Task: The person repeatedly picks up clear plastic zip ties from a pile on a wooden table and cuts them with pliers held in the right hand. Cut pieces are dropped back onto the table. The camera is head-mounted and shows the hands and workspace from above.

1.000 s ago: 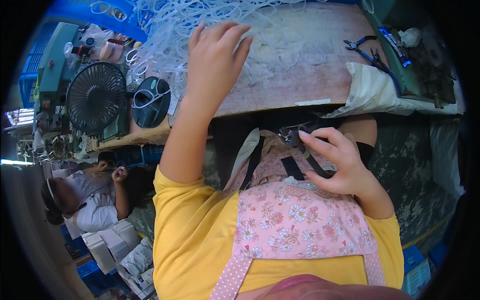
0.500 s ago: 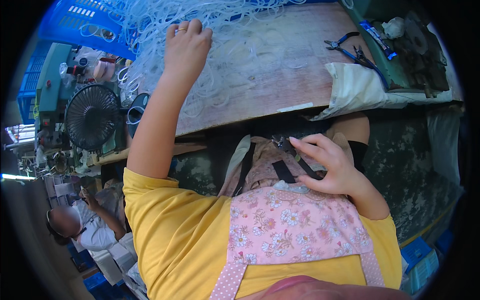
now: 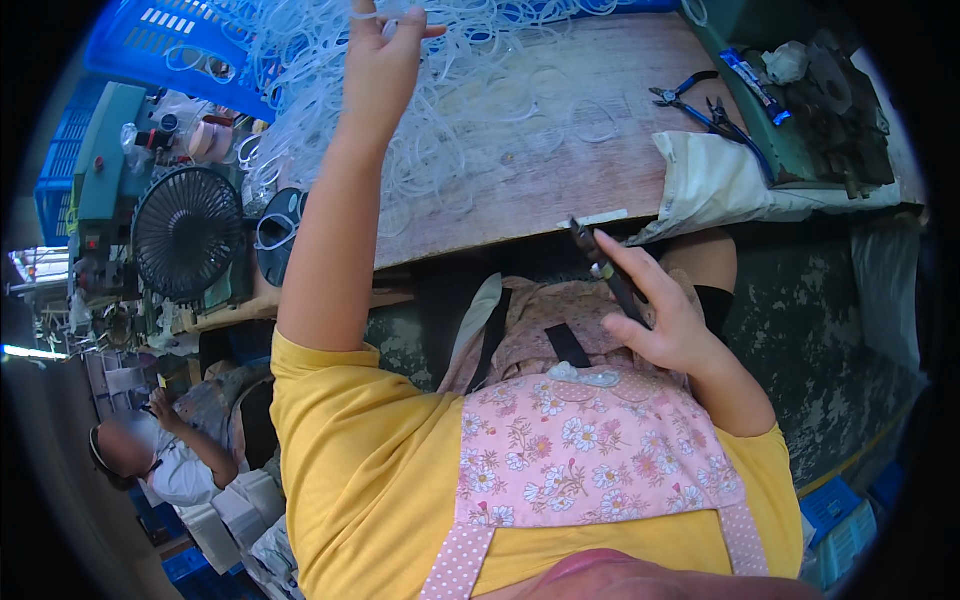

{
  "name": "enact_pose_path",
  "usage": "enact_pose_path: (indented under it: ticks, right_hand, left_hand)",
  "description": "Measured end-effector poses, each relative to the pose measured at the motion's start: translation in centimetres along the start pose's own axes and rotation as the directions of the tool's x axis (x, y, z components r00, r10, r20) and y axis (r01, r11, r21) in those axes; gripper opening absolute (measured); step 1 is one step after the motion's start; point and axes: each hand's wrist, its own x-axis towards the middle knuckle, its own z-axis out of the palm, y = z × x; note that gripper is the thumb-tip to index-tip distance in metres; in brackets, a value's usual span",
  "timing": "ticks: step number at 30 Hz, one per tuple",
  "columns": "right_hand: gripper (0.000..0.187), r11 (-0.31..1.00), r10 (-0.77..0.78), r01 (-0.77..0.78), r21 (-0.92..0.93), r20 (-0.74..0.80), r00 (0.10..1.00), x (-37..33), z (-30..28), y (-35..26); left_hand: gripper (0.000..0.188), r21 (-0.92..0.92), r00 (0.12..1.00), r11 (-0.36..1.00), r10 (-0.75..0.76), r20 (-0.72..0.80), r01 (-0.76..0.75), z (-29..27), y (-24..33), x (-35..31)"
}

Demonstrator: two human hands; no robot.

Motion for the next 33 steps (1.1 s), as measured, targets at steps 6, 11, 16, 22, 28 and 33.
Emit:
enact_pose_path:
  ticks: [6, 11, 16, 22, 28, 33]
  right_hand:
    - [0.071, 0.795, 0.175, -0.166, 0.583, 0.042, 0.984, 0.7, 1.6, 1.9]
    - [0.071, 0.842, 0.201, -0.211, 0.497, 0.074, 0.977, 1.1, 1.6, 2.2]
    - [0.071, 0.773, 0.258, -0.201, 0.601, -0.008, 0.966, 1.4, 1.5, 2.2]
    - [0.070, 0.781, 0.154, -0.048, 0.623, -0.119, 0.981, 0.0, 1.7, 2.3]
    - [0.069, 0.756, 0.187, -0.030, 0.654, -0.172, 0.967, -1.5, 0.5, 2.6]
    - [0.069, 0.738, 0.174, -0.022, 0.674, -0.159, 0.972, -1.5, 0.5, 3.1]
  left_hand:
    - [0.051, 0.406, 0.973, 0.885, 0.190, 0.127, -0.226, 0.1, -2.1, -6.1]
    - [0.035, 0.803, 0.898, 0.412, 0.287, 0.334, -0.430, 0.4, -2.4, -8.5]
    - [0.031, 0.714, 0.867, 0.532, 0.448, 0.219, -0.456, 4.2, -0.7, -8.5]
    - [0.042, 0.837, 0.944, 0.481, -0.053, 0.327, -0.263, 10.7, -2.4, -5.9]
    - [0.073, 0.915, 0.938, 0.248, -0.058, 0.341, -0.317, 14.4, -2.4, -7.5]
    - [0.081, 0.920, 0.902, 0.167, -0.201, 0.383, -0.354, 16.1, -1.6, -7.6]
